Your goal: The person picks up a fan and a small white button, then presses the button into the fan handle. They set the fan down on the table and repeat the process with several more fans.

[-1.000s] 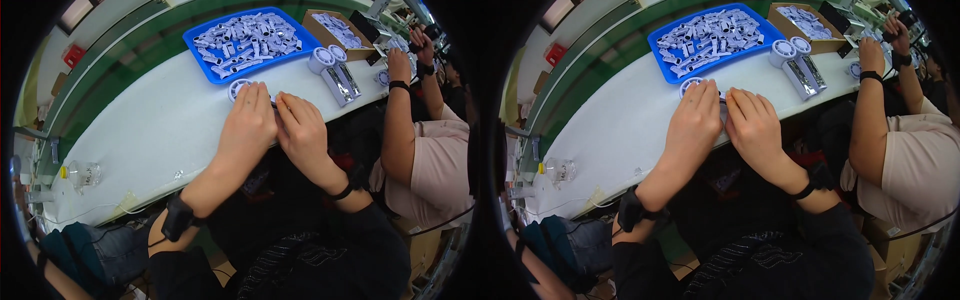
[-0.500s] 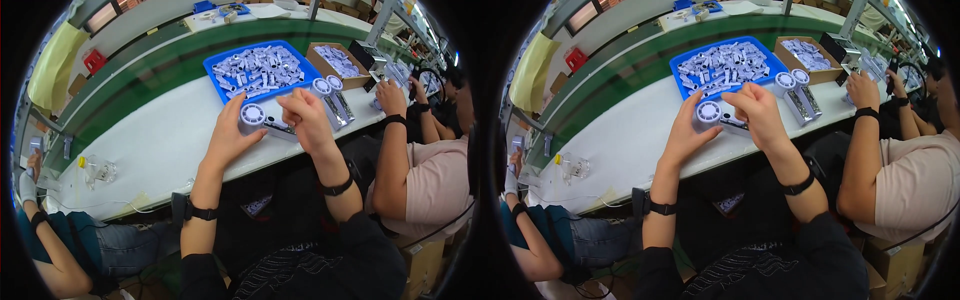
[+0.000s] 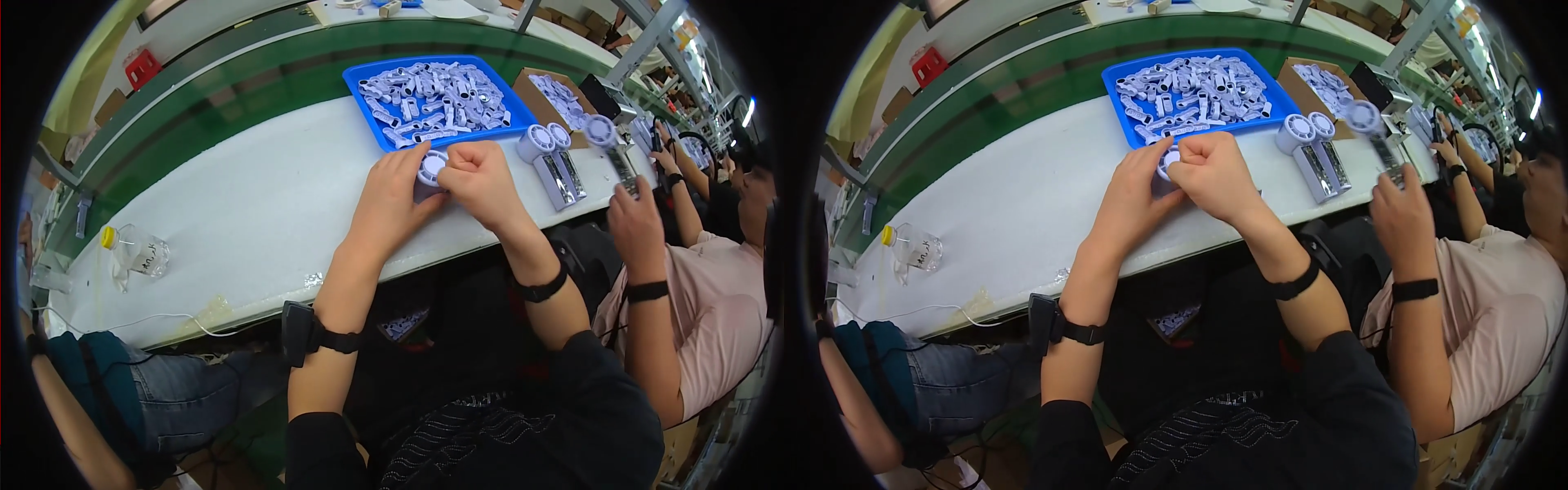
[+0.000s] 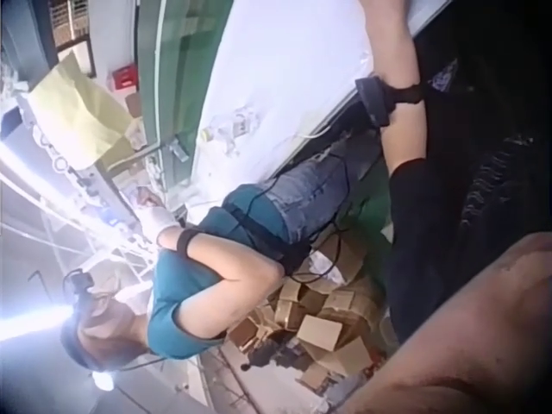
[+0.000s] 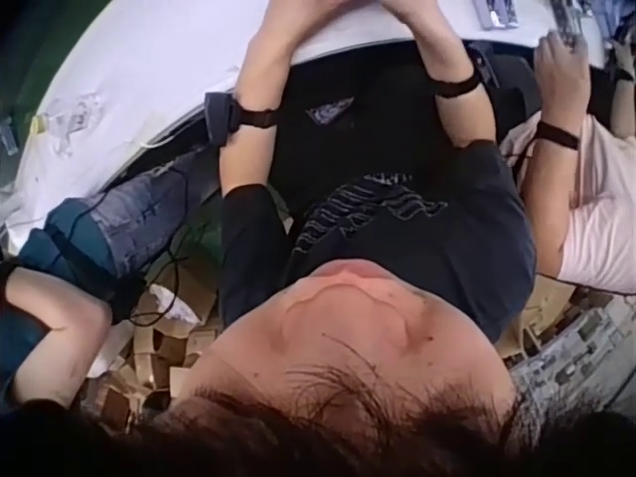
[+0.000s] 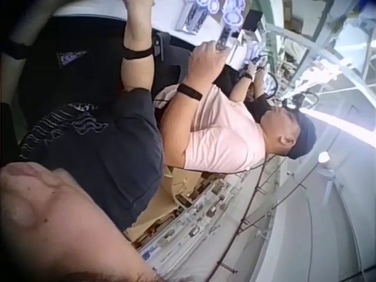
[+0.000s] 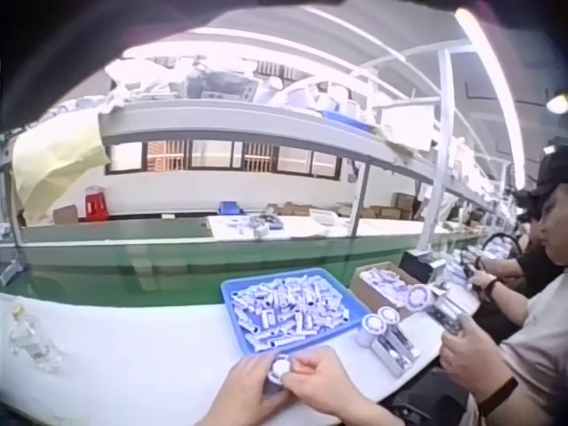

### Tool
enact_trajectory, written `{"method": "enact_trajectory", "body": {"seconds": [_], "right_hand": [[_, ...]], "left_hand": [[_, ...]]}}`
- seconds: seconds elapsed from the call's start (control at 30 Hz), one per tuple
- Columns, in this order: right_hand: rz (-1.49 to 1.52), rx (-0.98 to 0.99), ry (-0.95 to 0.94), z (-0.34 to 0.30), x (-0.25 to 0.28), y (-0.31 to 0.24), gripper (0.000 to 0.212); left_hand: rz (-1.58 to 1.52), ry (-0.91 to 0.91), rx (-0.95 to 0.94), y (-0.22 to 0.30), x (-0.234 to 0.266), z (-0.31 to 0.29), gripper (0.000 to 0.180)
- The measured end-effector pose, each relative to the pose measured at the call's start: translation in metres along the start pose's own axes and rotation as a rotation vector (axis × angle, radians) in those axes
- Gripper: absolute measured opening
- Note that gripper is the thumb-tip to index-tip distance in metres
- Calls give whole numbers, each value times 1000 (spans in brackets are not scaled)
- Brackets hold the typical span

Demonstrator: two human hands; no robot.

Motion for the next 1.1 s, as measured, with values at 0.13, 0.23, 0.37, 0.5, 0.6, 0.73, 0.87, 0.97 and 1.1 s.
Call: {"method": "enact_trajectory", "body": {"seconds": [0.13,0.23,0.37,0.5,0.6,0.73,0.87,0.97,1.1], "right_hand": [[158,116,18,-4,9,-30,45],[-198,206,62,3,15,-15,47],[-402,254,244,-38,13,-45,31],[-562,408,203,-58,8,-48,16],[-506,407,54,-66,-5,-43,21],[-375,373,-19,-64,-10,-40,25],[-233,355,-93,-52,-8,-31,24],[-159,420,-51,-51,-5,-19,23],[-124,531,34,-59,0,-12,25]], "left_hand": [[-13,11,-29,5,5,-1,74],[-48,33,-53,9,0,-3,74],[-119,-22,71,-3,10,-2,66],[-108,-104,200,-5,26,-11,63],[-140,-101,216,-11,40,-25,63],[-58,-69,172,-3,47,-40,63],[-108,-71,258,-10,45,-44,64],[-101,-45,301,-16,45,-45,64],[-61,-83,241,-18,40,-44,66]]}}
Point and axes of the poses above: each hand's wrist, its own z-axis towards the middle knuckle, its own x-axis out of the back of the hand, y = z × x, the point moved 10 cm from there along z, towards the middle knuckle, and after that the axes turned 10 degrees about x, right-handed, at the moved point
